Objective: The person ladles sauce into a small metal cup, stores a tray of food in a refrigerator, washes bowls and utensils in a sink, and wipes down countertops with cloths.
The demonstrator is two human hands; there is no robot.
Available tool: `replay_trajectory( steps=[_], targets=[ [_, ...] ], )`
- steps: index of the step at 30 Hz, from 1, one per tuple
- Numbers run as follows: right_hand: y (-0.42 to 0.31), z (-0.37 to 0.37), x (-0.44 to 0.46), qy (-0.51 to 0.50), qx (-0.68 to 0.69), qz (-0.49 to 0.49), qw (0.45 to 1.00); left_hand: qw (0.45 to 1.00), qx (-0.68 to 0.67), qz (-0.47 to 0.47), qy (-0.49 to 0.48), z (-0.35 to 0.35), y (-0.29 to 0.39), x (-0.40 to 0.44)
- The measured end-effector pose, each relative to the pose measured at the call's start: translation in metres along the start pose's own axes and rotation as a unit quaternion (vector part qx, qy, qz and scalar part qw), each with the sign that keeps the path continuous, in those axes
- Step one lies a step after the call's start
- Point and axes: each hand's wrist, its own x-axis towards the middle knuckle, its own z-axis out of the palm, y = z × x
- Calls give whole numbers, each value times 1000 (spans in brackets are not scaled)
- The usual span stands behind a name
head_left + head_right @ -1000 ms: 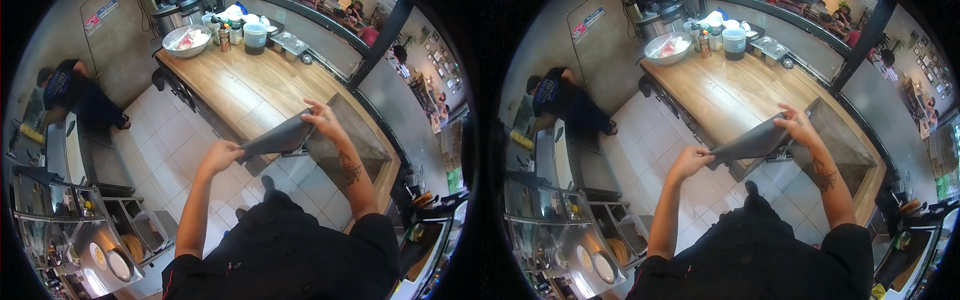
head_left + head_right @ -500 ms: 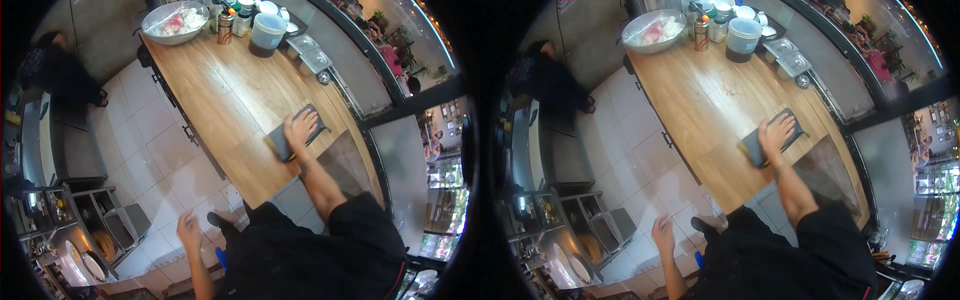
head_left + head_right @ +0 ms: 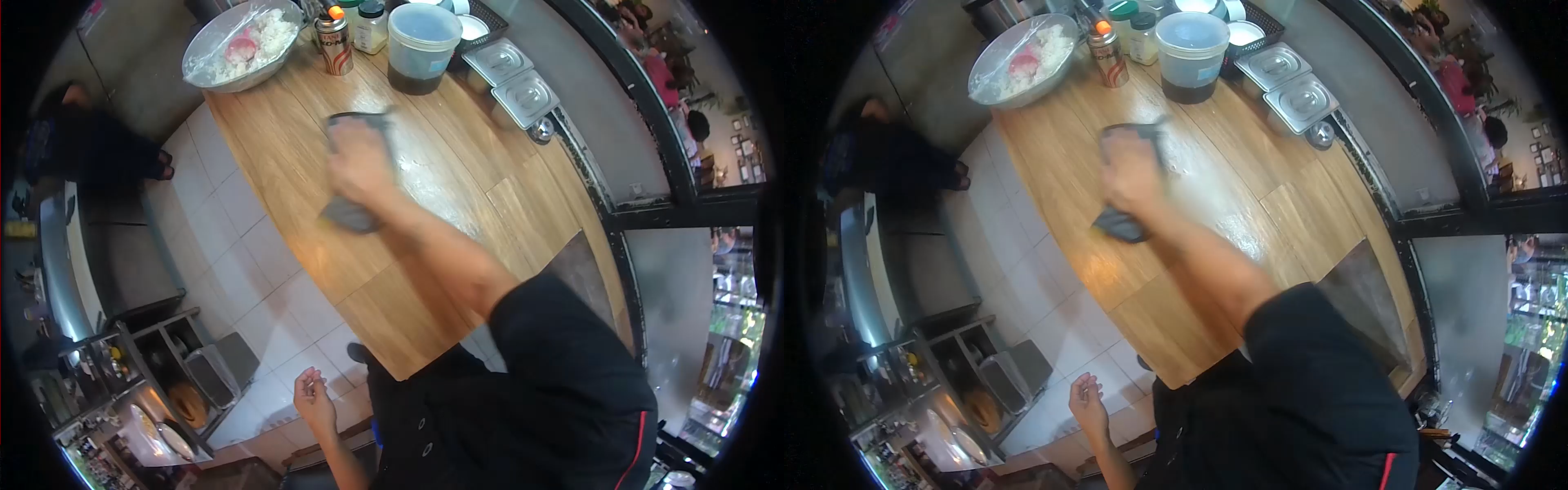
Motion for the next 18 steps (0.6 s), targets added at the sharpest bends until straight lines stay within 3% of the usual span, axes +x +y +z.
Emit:
replay_trajectory(
  steps=[3, 6, 7, 11, 13, 18],
  targets=[
    [87, -23, -26, 82, -136, 115, 981, 999, 39, -19, 3, -8, 1, -1],
    [141, -28, 5, 82, -142, 166, 972, 996, 85, -31, -26, -21, -29, 9],
    [143, -33, 12, 75, -146, 183, 969, 994, 100, -25, -41, -21, -28, 13],
    [148, -30, 4, 198, -129, 255, 938, 989, 106, -34, -101, -20, -44, 5],
    [143, -45, -42, 196, -130, 278, 931, 977, 123, -44, -169, -9, -39, 2],
    [163, -125, -201, 171, -254, 380, 873, 956, 175, -24, -235, -27, -60, 14]
  ],
)
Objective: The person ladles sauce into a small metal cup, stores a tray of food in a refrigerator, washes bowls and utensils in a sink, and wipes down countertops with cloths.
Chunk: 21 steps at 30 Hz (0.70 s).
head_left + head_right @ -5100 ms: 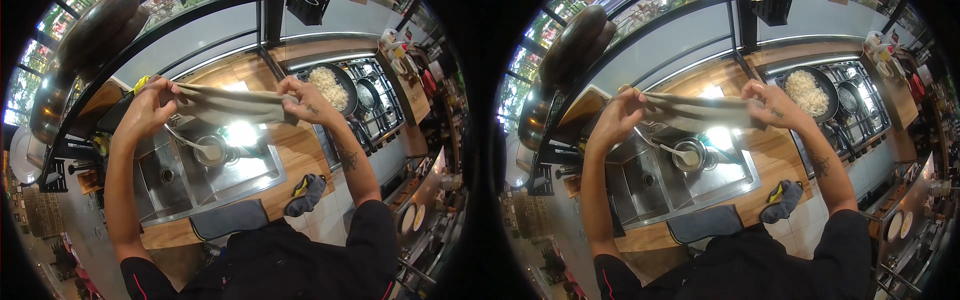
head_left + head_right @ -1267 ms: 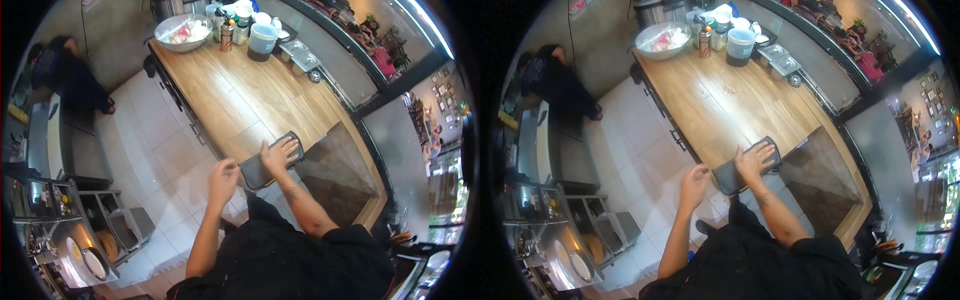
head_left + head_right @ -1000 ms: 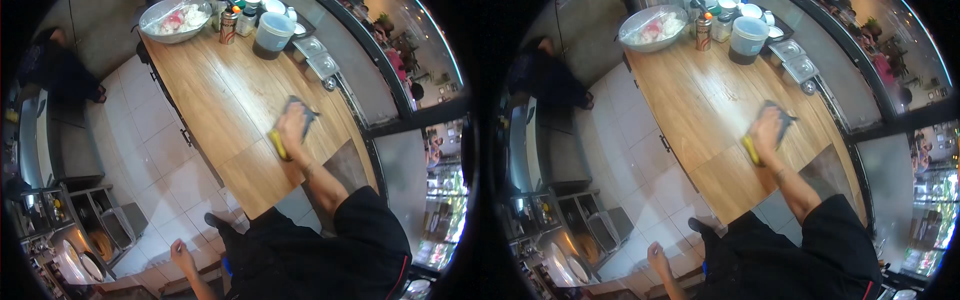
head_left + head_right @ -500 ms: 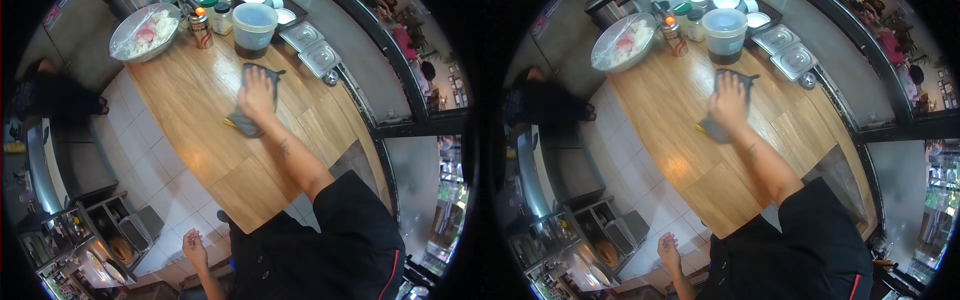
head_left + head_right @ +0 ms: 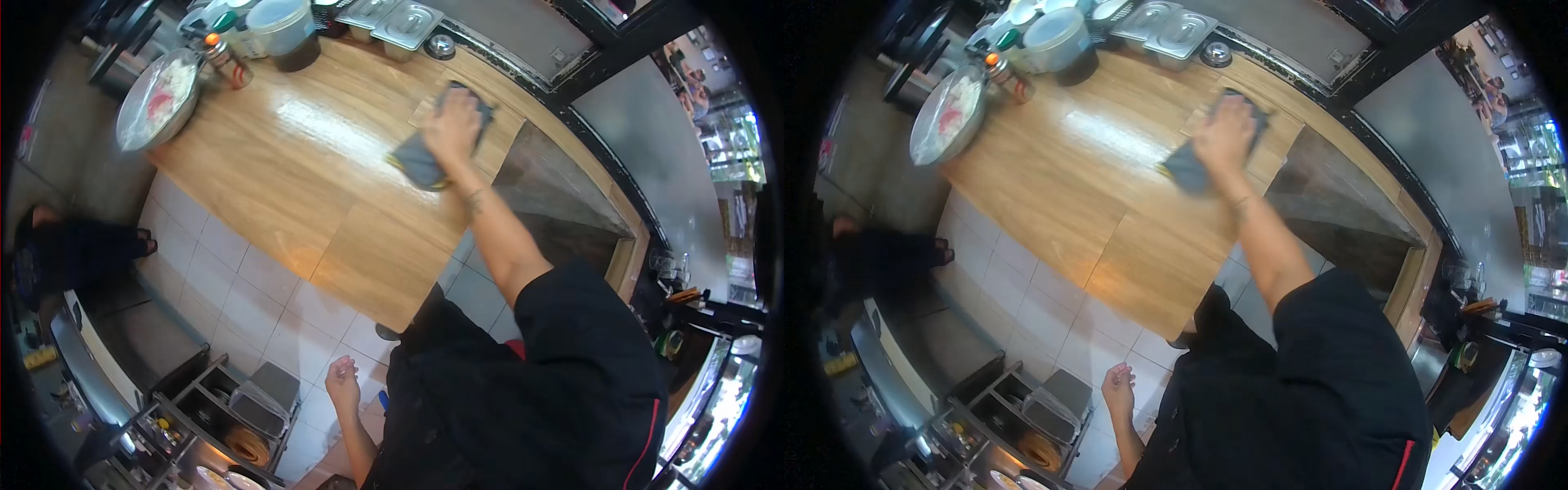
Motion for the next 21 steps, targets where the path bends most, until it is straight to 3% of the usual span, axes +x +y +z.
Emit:
replay_trajectory(
  steps=[3, 5, 7, 10, 11, 12, 13, 15, 17, 18, 19, 20, 21],
  targets=[
    [83, 9, 2, 27, -90, 81, 992, 998, -46, 18, 26, -29, -36, -3],
    [75, -17, -19, -10, -105, 169, 980, 997, -62, 24, 46, -39, -57, -11],
    [41, -34, -72, -21, -69, 183, 980, 994, -81, 8, 68, -51, -83, -28],
    [-46, -63, -165, 4, -52, -64, 997, 991, -103, -6, 83, -61, -120, -36],
    [-85, -94, -189, -22, 43, -136, 990, 988, -114, -25, 100, -62, -135, -38],
    [-125, -117, -206, -111, 233, -89, 962, 990, -95, -33, 94, -65, -146, -36],
    [-150, -135, -213, -228, 248, -153, 929, 991, -93, -38, 87, -64, -157, -25],
    [-194, -101, -251, -54, 194, -286, 937, 994, -65, 20, 81, -68, -170, -42],
    [-180, -95, -253, -177, 244, -349, 887, 996, -34, 37, 76, -70, -160, -57],
    [-159, -98, -246, -161, 233, -405, 869, 995, -37, 27, 93, -72, -162, -61],
    [-138, -122, -233, -261, 204, -405, 852, 995, -40, 3, 89, -73, -166, -66],
    [-106, -98, -228, -123, 279, -431, 849, 995, -49, -19, 87, -71, -169, -68],
    [-82, -91, -214, -39, 237, -442, 864, 992, -62, -29, 105, -69, -180, -72]
  ],
)
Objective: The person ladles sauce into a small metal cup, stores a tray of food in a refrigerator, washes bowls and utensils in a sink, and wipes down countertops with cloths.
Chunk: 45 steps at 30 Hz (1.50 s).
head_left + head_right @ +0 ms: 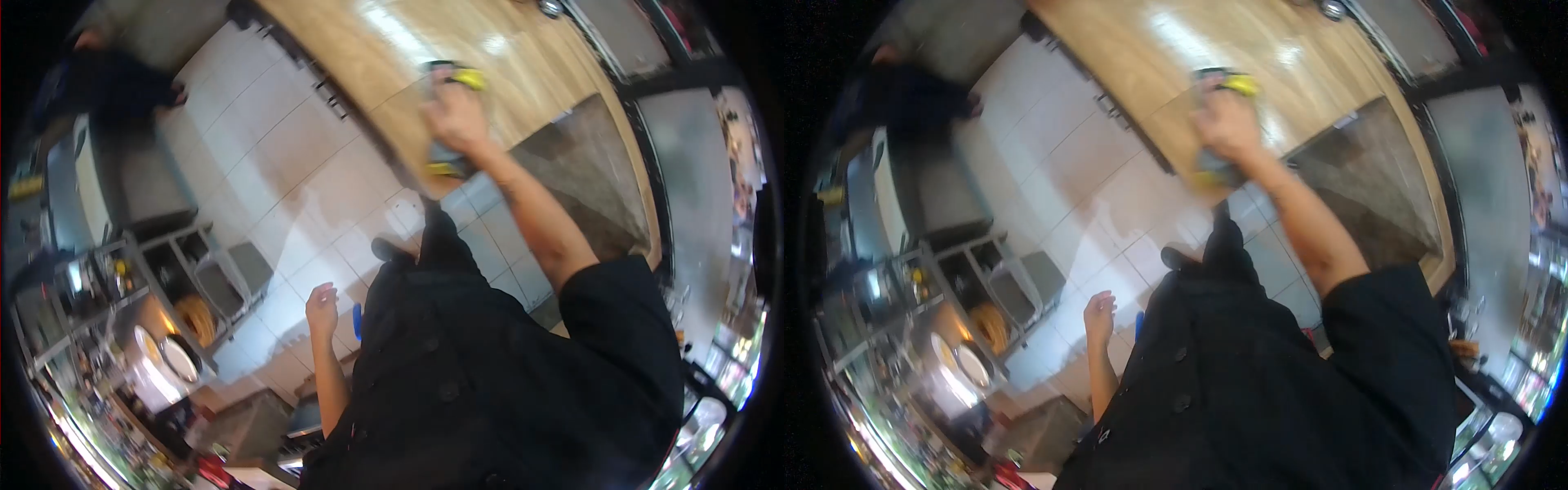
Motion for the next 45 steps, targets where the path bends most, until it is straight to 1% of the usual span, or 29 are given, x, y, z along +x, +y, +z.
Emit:
replay_trajectory(
  steps=[1, 2, 3, 4, 6, 7, 9, 13, 14, 16, 18, 20, 22, 24, 26, 27, 29, 31, 33, 34, 36, 38, 39, 40, 41, 42, 43, 44, 45],
  targets=[
    [30, -5, -15, -70, -46, 102, 991, 999, 37, 24, 5, -3, -20, -1],
    [52, -21, -19, -33, -62, 118, 991, 996, 76, 52, 10, -9, -40, 1],
    [71, -28, -21, -34, -119, 190, 974, 991, 101, 89, 14, -13, -57, 0],
    [86, -33, -18, -95, -146, 279, 944, 992, 88, 82, 34, -17, -61, -12],
    [103, -12, -22, -73, -227, 287, 928, 986, 149, 55, 45, -19, -60, -35],
    [94, -7, -10, -70, -218, 270, 935, 985, 153, 56, 48, -21, -75, -39],
    [79, -4, 4, -98, -225, 371, 896, 985, 159, 32, 66, -19, -100, -52],
    [79, 3, 18, -137, -215, 333, 908, 974, 205, -9, 93, 14, -133, -63],
    [79, 4, 22, -136, -211, 321, 913, 975, 191, -20, 112, 21, -125, -65],
    [82, 7, 31, -145, -201, 309, 918, 978, 176, -110, 11, 37, -82, -56],
    [75, 10, 43, -149, -185, 291, 927, 997, 70, -1, -22, 56, -46, -40],
    [79, 8, 48, -154, -175, 282, 931, 998, 7, 41, -35, 101, -1, -2],
    [77, 7, 51, -155, -163, 270, 936, 990, -52, 106, -83, 143, 65, 30],
    [74, 4, 53, -163, -163, 271, 935, 963, -192, -2, -188, 180, 146, 55],
    [72, 2, 54, -164, -162, 261, 937, 937, -287, 120, -159, 273, 142, 144],
    [74, 4, 54, -168, -162, 263, 936, 935, -296, 124, -152, 299, 154, 168],
    [72, 4, 56, -175, -167, 269, 932, 937, -306, -57, -158, 332, 176, 201],
    [82, 3, 60, -179, -178, 244, 936, 930, -317, -58, -177, 338, 173, 201],
    [69, 1, 66, -197, -177, 242, 933, 958, -255, -99, -89, 322, 183, 188],
    [71, 4, 67, -202, -184, 236, 933, 970, -196, -144, 19, 297, 217, 145],
    [71, 11, 68, -176, -202, 225, 937, 976, -204, -69, 37, 288, 222, 139],
    [56, 25, 85, -198, -240, 263, 913, 984, -173, 13, -40, 265, 206, 154],
    [50, 33, 88, -157, -206, 263, 929, 974, -216, 12, -61, 255, 200, 154],
    [59, 51, 98, -136, -137, 196, 961, 964, -237, 63, -104, 228, 192, 156],
    [77, 60, 95, -110, -87, 152, 978, 946, -244, 114, -178, 203, 186, 156],
    [75, 66, 97, -6, -90, 110, 990, 948, -256, 11, -187, 196, 188, 153],
    [56, 53, 103, -57, -86, 158, 982, 952, -207, -71, -216, 200, 160, 186],
    [50, 47, 105, -64, -47, 157, 984, 975, -1, 69, -211, 179, 146, 193],
    [54, 57, 91, -14, -56, 127, 990, 979, -84, 85, -165, 163, 126, 173]
  ],
)
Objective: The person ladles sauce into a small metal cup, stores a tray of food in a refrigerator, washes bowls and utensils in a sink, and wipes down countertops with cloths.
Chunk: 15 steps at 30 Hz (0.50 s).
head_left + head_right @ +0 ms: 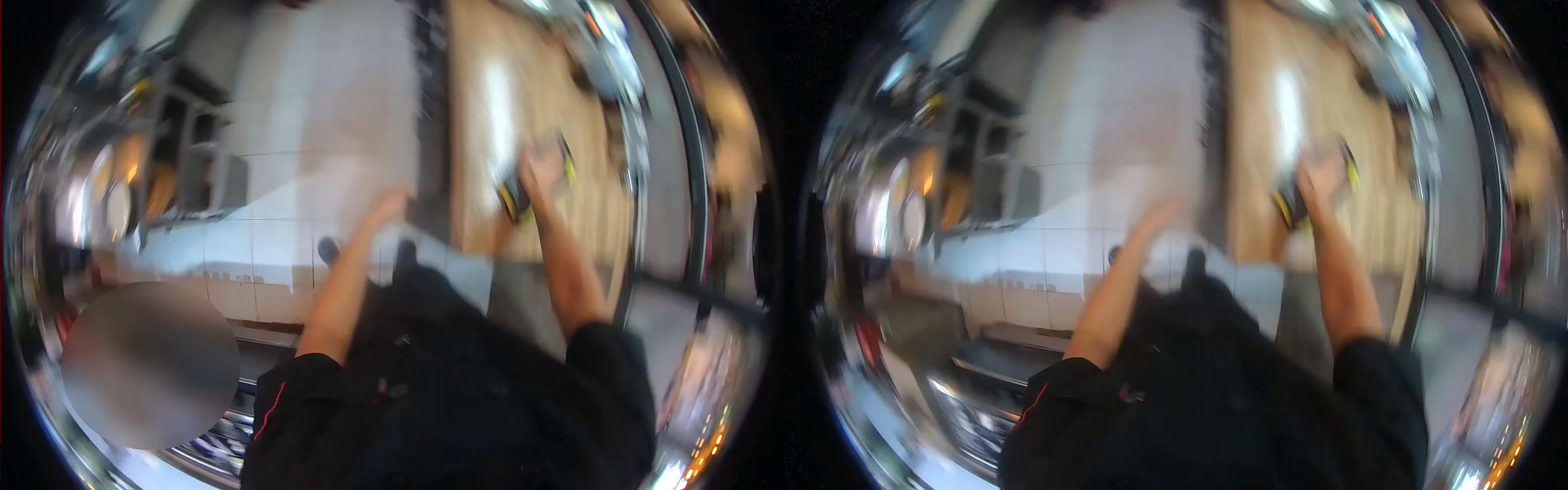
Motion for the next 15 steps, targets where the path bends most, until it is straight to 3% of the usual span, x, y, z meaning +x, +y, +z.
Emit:
replay_trajectory(
  steps=[2, 3, 4, 5, 6, 7, 8, 9, 11, 12, 14, 15],
  targets=[
    [-29, -13, -21, -6, -119, 13, 993, 989, -102, 83, 67, -23, -58, -33],
    [-51, -40, -21, -88, -79, 38, 992, 980, -172, 36, 95, -32, -77, -57],
    [-41, -27, -39, -82, -77, 42, 993, 984, -138, 20, 109, -46, -125, -71],
    [-27, -14, -47, -74, -71, 36, 994, 988, -112, -91, 59, -70, -161, -99],
    [-21, -17, -56, -102, -65, 53, 991, 993, 106, -35, 33, -98, -230, -119],
    [-26, -12, -46, -125, -49, 60, 989, 921, 362, -95, -111, -133, -277, -138],
    [-19, -9, -53, -143, -49, 73, 986, 768, 575, -74, -273, -167, -321, -158],
    [-16, -20, -64, -141, -49, 78, 986, 748, 600, -77, -273, -195, -349, -190],
    [-1, -35, -95, -155, -40, 22, 987, 803, 547, -128, -201, -240, -380, -249],
    [-40, -74, -105, -158, -1, 94, 983, 818, 537, -139, -154, -257, -382, -267],
    [-102, -110, -88, -149, 121, 81, 978, 844, 508, -168, -38, -286, -389, -280],
    [-68, -83, -102, -167, -35, 112, 979, 848, 496, -186, 24, -293, -389, -282]
  ],
)
